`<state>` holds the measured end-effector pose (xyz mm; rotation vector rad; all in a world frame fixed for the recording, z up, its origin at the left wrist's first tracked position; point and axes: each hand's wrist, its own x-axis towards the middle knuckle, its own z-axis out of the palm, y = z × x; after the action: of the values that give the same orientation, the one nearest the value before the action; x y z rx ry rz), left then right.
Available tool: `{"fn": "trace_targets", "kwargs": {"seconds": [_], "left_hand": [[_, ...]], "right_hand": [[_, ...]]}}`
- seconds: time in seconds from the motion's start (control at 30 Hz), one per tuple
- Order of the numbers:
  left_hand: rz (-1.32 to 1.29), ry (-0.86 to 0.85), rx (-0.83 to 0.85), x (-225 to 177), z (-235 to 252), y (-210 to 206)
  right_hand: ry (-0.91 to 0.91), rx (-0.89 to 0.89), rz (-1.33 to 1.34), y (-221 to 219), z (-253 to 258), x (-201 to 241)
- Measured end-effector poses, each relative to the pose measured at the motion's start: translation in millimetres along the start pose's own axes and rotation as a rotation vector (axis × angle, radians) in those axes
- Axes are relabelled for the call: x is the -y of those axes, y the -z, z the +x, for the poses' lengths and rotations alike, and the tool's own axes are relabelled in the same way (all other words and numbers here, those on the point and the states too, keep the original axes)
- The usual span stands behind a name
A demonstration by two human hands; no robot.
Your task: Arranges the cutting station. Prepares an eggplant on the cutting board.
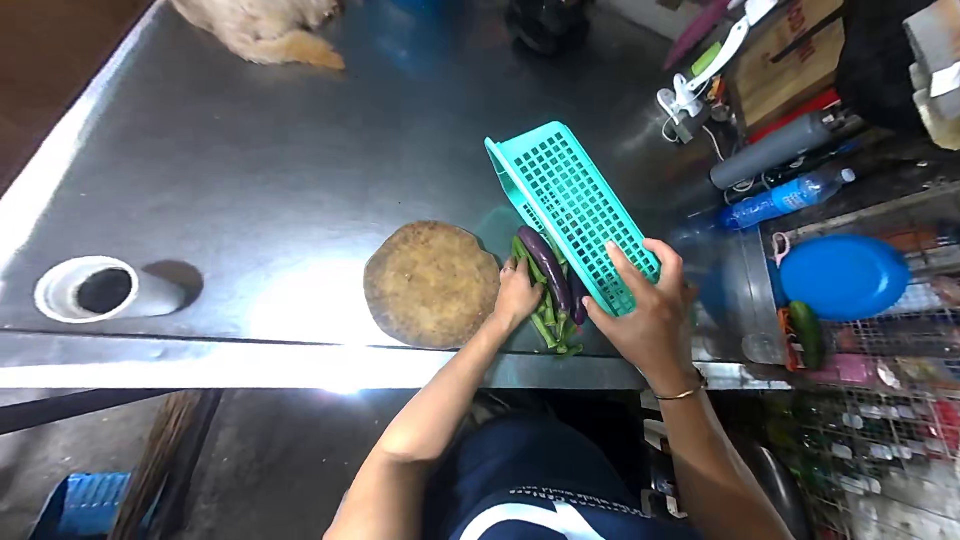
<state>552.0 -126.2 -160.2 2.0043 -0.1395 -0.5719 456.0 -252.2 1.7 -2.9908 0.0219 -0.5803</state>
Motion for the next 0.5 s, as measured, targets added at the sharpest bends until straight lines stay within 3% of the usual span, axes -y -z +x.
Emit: {"fn": "trace_targets", "kwargs": {"seconds": [0.13, 0.37, 0.5], "left_hand": [[0.108, -0.116, 0.014, 3, -10, 6], [0.254, -0.29, 0.108, 6, 1, 14], [0.296, -0.285, 0.195, 16, 9, 16]], "right_hand": [[0.072, -0.089, -0.029, 1, -12, 0], [0.09, -0.016, 0.012, 22, 1, -26], [0.058, -0.047, 0.07, 33, 14, -51]]}}
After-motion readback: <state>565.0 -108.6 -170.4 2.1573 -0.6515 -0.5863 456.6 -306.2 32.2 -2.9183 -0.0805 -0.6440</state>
